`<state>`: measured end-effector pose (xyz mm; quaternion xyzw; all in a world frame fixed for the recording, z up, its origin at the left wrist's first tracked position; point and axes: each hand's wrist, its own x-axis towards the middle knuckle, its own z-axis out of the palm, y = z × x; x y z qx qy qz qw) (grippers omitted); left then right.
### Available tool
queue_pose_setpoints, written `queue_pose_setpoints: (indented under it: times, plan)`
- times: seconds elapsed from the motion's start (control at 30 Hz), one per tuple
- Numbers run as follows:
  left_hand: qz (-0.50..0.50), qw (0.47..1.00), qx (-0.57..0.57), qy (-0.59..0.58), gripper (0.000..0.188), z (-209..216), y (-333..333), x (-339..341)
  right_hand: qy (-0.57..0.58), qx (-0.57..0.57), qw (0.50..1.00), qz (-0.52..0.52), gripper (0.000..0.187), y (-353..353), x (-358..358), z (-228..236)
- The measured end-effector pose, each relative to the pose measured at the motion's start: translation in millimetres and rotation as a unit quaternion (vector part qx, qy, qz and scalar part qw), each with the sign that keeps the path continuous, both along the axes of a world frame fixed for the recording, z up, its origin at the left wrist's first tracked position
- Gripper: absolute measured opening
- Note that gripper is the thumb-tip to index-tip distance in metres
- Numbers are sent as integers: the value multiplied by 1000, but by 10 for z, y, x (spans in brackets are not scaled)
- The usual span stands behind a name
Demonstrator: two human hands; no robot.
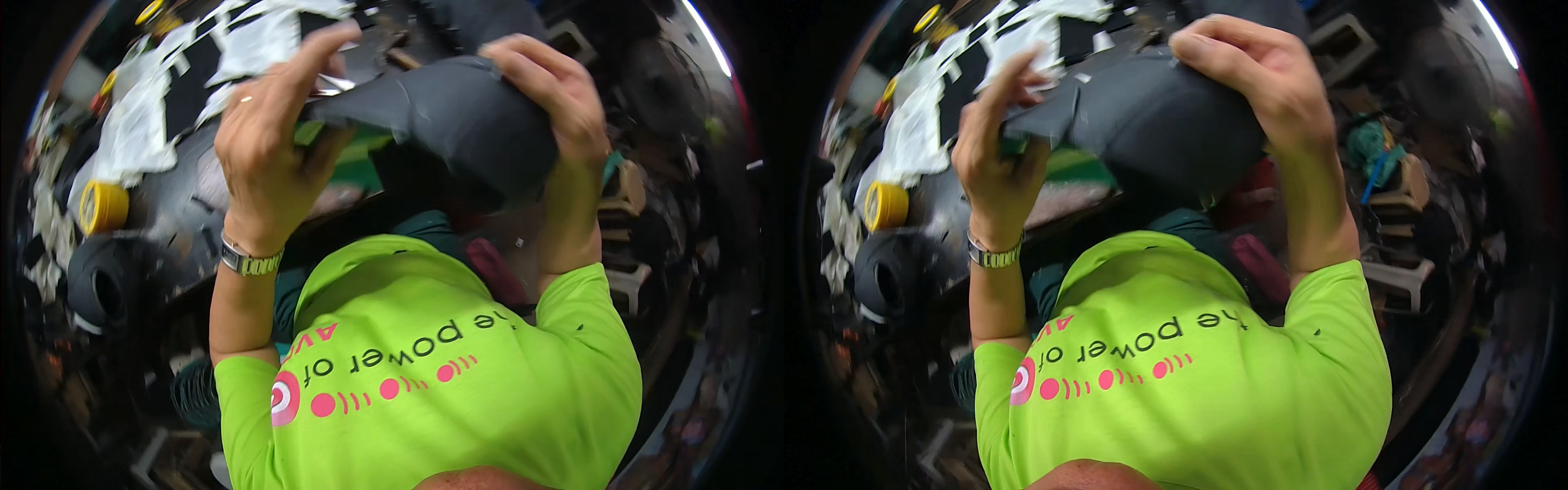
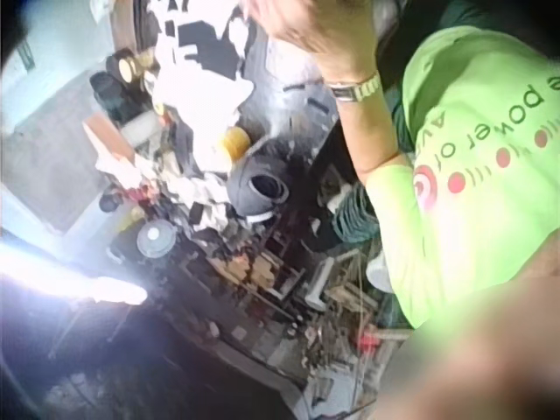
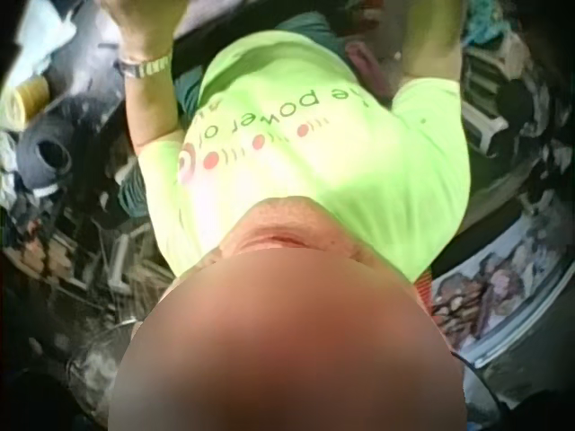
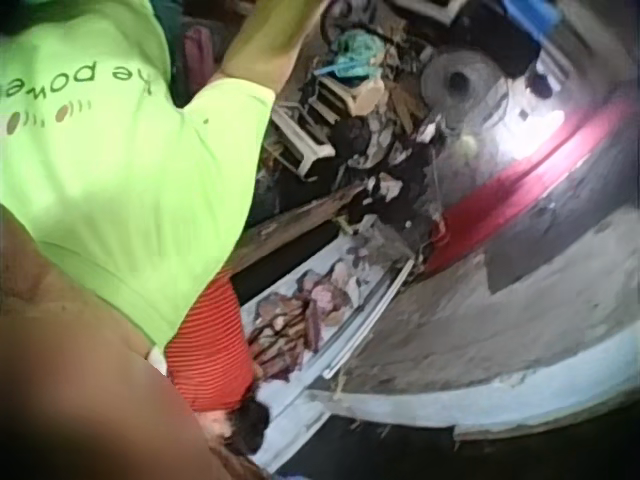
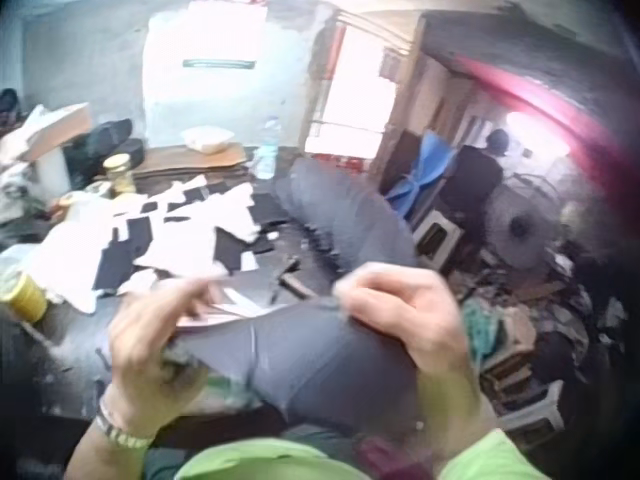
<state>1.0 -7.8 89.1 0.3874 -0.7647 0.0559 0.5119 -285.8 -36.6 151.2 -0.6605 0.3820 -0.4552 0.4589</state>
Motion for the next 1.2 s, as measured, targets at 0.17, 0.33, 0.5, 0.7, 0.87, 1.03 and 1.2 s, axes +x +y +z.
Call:
queue_pose_setpoints:
  times: [0.17, 0.33, 0.5, 0.7, 0.87, 1.03, 1.2]
  plan:
    - [236, 942, 230, -60, 41, -663, 63, 648, 5, 25, 999, -20, 35, -603, 947, -994]
    - [318, 913, 240, -85, 64, -1085, 248, 674, 215, -209, 954, -2, 35, -334, 913, -1386]
    - [310, 910, 241, -129, 78, -1121, 300, 629, 392, -415, 799, -188, 46, -167, 186, -1200]
    - [260, 925, 272, -57, 72, -1085, 306, 689, 489, -289, 750, -340, 73, -191, -608, -1377]
    - [246, 936, 229, 105, 61, -1098, 397, 710, 459, -341, 762, -304, 70, -243, -582, -1427]
    - [164, 894, 345, 233, 72, -1030, 781, 494, 217, -291, 920, -144, 60, -13, 101, -1188]
    - [231, 936, 208, -166, 57, -712, 870, 683, 160, -196, 953, 167, 58, 257, 919, -1294]
